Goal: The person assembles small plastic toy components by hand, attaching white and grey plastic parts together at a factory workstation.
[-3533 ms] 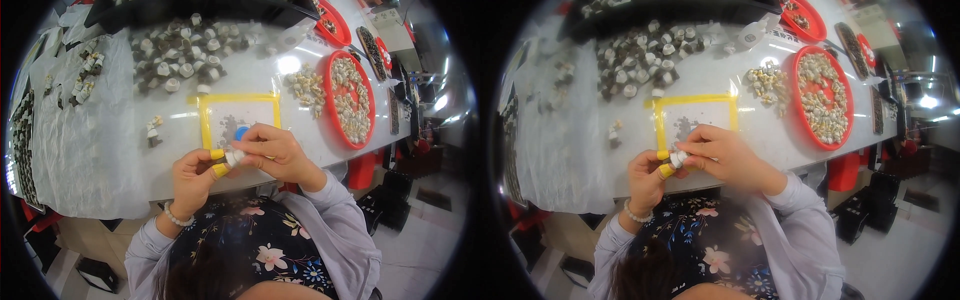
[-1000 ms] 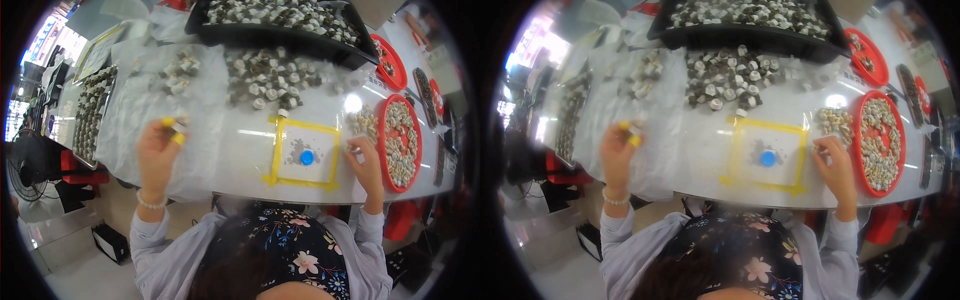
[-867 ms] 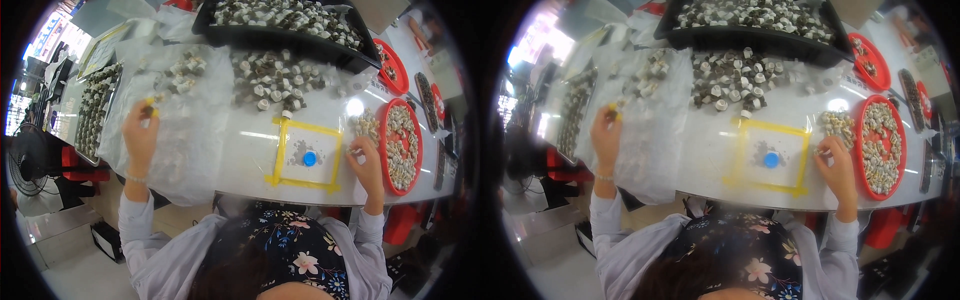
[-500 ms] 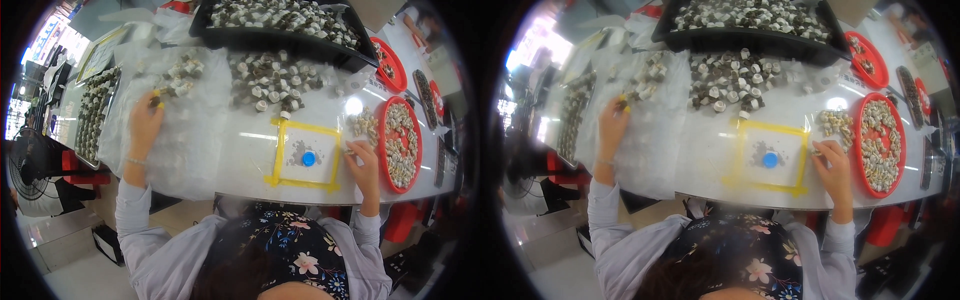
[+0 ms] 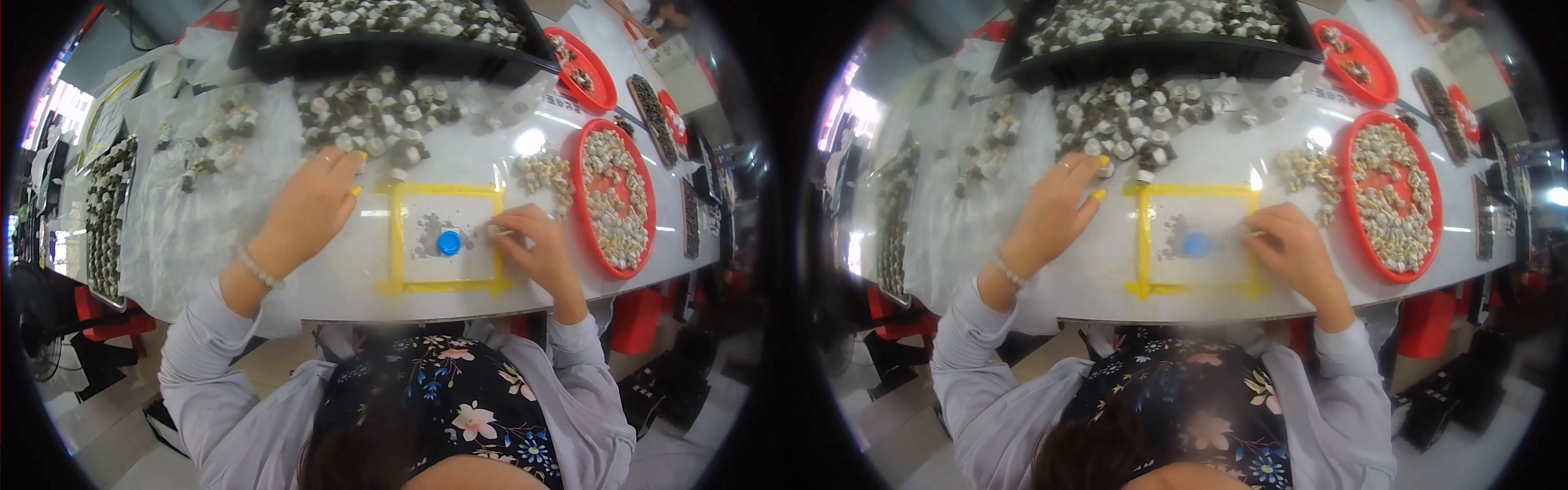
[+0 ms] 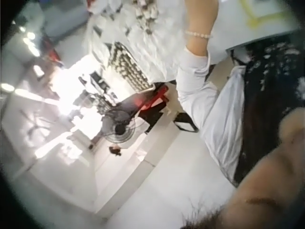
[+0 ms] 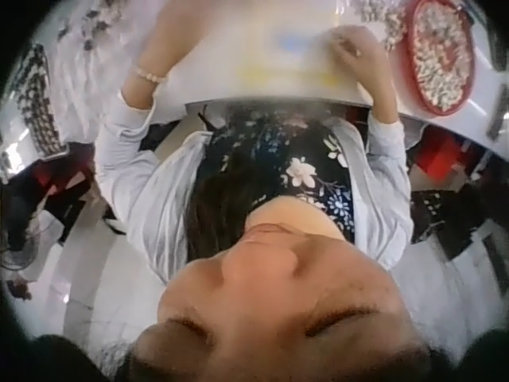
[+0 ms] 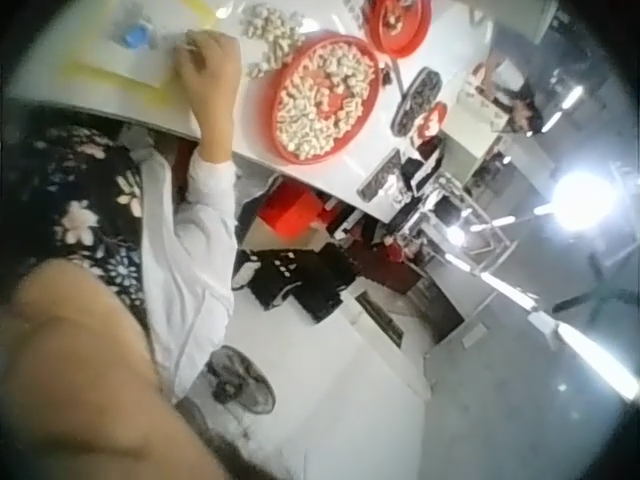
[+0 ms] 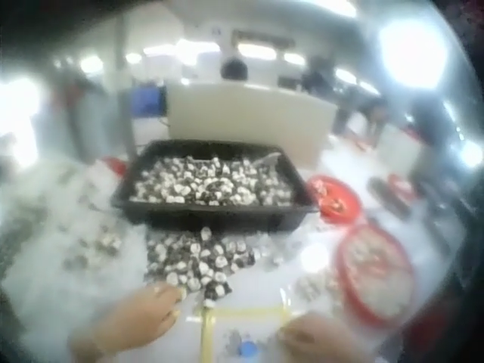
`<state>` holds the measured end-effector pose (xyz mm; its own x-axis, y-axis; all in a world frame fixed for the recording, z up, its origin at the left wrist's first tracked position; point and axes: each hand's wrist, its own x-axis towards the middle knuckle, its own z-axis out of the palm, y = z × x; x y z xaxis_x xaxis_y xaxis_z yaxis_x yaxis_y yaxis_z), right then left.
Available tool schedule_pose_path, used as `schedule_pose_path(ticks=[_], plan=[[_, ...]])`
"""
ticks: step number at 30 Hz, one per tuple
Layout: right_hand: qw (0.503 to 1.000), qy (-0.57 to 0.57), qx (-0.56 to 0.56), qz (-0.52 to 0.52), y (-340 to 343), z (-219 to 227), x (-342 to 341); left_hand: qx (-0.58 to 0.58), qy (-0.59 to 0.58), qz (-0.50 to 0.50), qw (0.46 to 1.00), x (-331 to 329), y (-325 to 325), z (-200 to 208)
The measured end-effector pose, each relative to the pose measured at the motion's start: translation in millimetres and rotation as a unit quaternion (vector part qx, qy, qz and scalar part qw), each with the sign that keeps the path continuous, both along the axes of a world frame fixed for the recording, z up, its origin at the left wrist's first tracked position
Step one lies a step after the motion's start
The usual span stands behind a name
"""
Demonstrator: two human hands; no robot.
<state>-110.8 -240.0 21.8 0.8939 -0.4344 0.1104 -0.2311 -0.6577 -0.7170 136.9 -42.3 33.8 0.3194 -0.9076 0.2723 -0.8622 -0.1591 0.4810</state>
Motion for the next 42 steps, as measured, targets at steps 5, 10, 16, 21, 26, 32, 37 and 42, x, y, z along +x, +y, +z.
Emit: schedule_pose_path(ticks=[5, 10, 16, 21, 26, 32, 37, 42], plan=[[0.994, 0.007, -0.085, 0.062, -6.5, -9.1, -2.8, 0.084, -0.064, 0.007, 0.994, 0.6, -16.1, -18.7], [0.988, -0.006, -0.127, 0.090, -3.5, 1.5, 3.1, 0.044, 0.083, 0.014, 0.995, -14.7, 2.3, -5.4], [0.992, -0.021, -0.070, 0.101, 9.6, 7.0, 15.6, -0.079, 0.639, 0.056, 0.763, -57.7, 34.1, -6.2], [0.970, -0.025, -0.146, 0.191, 17.5, 5.7, 32.8, -0.170, 0.750, 0.073, 0.635, -88.1, 40.0, -26.9], [0.960, -0.009, -0.192, 0.204, 22.5, 7.4, 38.3, -0.188, 0.755, 0.083, 0.622, -99.7, 34.2, -35.2], [0.940, 0.030, -0.247, 0.234, 27.3, 14.0, 44.4, -0.184, 0.767, 0.060, 0.612, -99.0, 34.0, -35.2], [0.960, 0.012, -0.180, 0.214, 25.3, 14.8, 40.1, -0.214, 0.821, 0.035, 0.529, -100.6, 38.9, -47.1], [0.993, 0.015, 0.002, 0.115, 26.6, 9.4, 34.5, -0.226, 0.820, 0.083, 0.519, -105.1, 31.3, -29.6]])
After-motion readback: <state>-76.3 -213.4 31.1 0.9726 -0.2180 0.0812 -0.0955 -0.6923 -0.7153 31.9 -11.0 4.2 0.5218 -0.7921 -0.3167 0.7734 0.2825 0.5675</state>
